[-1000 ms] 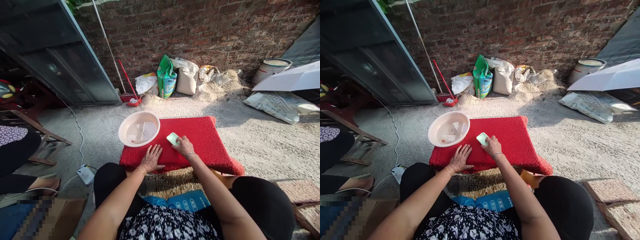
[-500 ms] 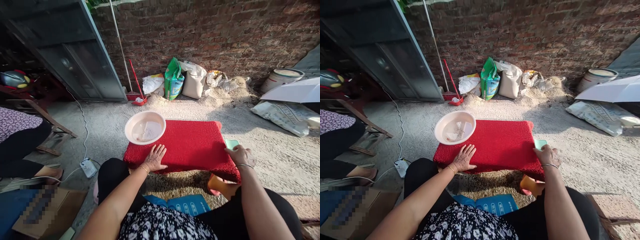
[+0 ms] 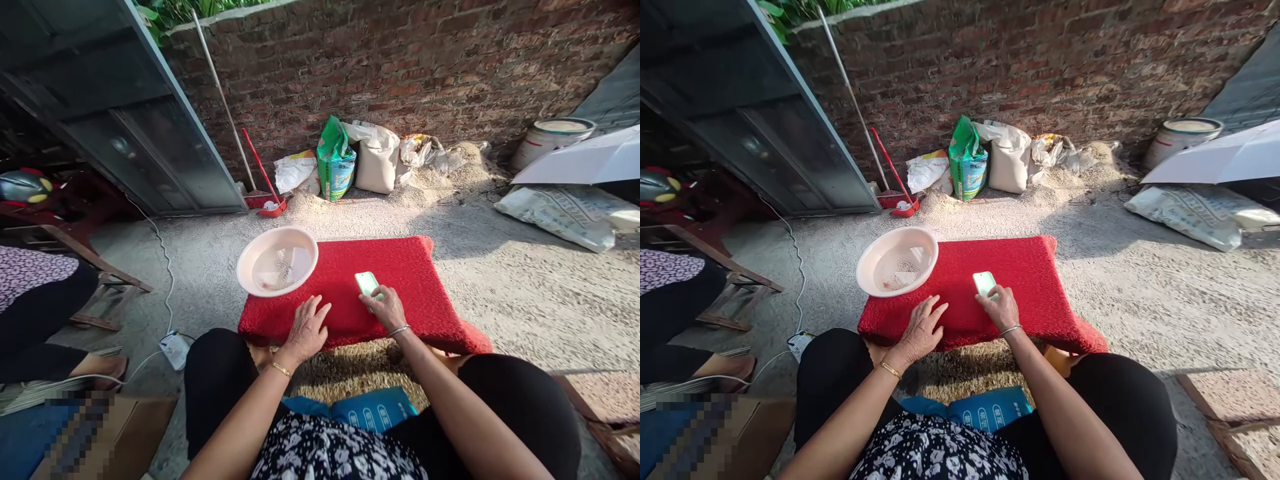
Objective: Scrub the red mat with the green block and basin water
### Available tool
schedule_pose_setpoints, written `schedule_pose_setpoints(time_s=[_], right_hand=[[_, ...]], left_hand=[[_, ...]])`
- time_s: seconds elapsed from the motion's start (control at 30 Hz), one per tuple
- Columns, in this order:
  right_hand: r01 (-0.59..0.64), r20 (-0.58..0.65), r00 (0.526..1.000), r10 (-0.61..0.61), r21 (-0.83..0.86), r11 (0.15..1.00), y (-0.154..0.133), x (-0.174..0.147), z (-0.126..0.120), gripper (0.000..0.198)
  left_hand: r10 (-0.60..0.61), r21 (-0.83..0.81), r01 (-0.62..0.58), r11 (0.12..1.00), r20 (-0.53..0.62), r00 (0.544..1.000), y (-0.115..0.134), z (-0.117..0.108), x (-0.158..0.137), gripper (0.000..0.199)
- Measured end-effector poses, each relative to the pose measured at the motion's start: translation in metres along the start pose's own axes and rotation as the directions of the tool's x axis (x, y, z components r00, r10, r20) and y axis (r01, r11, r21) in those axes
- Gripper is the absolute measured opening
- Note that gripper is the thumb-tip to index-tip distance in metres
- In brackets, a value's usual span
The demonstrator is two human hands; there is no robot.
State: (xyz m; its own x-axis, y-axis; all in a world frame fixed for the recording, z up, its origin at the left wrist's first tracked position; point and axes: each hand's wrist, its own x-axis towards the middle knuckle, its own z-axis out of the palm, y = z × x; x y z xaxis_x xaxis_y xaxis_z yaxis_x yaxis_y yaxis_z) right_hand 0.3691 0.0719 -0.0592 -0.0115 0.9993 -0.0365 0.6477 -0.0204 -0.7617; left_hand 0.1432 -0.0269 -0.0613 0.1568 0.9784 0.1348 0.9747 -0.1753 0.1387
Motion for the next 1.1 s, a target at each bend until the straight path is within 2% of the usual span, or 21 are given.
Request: schedule_pose_setpoints(time_s=[0.07, 0.13, 0.27, 0.4, 0.6, 0.67, 0.73, 0.8, 0.87, 1.0, 1.1], right_hand=[[-0.013, -0.009, 1.000, 0.013, -0.008, 1.000, 0.001, 0.006, -0.008, 0.036], [-0.015, -0.008, 1.000, 0.015, -0.027, 1.000, 0.003, 0.008, -0.015, 0.037], [0.058, 0.030, 0.998, -0.056, -0.085, 0.995, 0.001, -0.002, -0.012, 0.037], [0.228, 0.124, 0.970, -0.208, -0.174, 0.958, -0.018, -0.023, 0.014, 0.032], [0.493, 0.321, 0.857, -0.402, -0.287, 0.821, -0.082, -0.051, 0.073, 0.031], [0.544, 0.385, 0.821, -0.421, -0.305, 0.782, -0.101, -0.055, 0.089, 0.033], [0.570, 0.423, 0.803, -0.418, -0.346, 0.745, -0.110, -0.054, 0.098, 0.033], [0.548, 0.421, 0.823, -0.382, -0.407, 0.731, -0.108, -0.048, 0.097, 0.031], [0.469, 0.382, 0.872, -0.307, -0.464, 0.751, -0.095, -0.039, 0.087, 0.031], [0.190, 0.223, 0.971, -0.082, -0.522, 0.831, -0.059, -0.023, 0.054, 0.037], [0.042, 0.114, 0.993, 0.011, -0.458, 0.888, -0.049, -0.020, 0.044, 0.039]], left_hand=[[0.017, 0.005, -0.017, 1.000, -0.057, 0.998, -0.005, -0.004, -0.002, 0.050], [-0.025, 0.040, 0.029, 0.999, -0.107, 0.994, -0.021, -0.005, -0.008, 0.039], [-0.223, 0.111, 0.252, 0.961, -0.219, 0.950, -0.066, -0.004, -0.033, 0.028], [-0.441, 0.101, 0.479, 0.872, -0.264, 0.858, -0.096, -0.004, -0.045, 0.027], [-0.674, 0.047, 0.723, 0.689, -0.326, 0.663, -0.113, 0.007, -0.028, 0.038], [-0.704, 0.039, 0.748, 0.663, -0.306, 0.640, -0.115, 0.012, -0.027, 0.039], [-0.709, 0.041, 0.745, 0.666, -0.275, 0.650, -0.116, 0.013, -0.028, 0.039], [-0.704, 0.046, 0.733, 0.678, -0.244, 0.667, -0.117, 0.012, -0.030, 0.039], [-0.700, 0.053, 0.724, 0.688, -0.215, 0.681, -0.117, 0.009, -0.031, 0.041], [-0.698, 0.065, 0.713, 0.699, -0.158, 0.699, -0.114, 0.001, -0.030, 0.043], [-0.695, 0.066, 0.704, 0.708, -0.117, 0.710, -0.111, -0.005, -0.029, 0.043]])
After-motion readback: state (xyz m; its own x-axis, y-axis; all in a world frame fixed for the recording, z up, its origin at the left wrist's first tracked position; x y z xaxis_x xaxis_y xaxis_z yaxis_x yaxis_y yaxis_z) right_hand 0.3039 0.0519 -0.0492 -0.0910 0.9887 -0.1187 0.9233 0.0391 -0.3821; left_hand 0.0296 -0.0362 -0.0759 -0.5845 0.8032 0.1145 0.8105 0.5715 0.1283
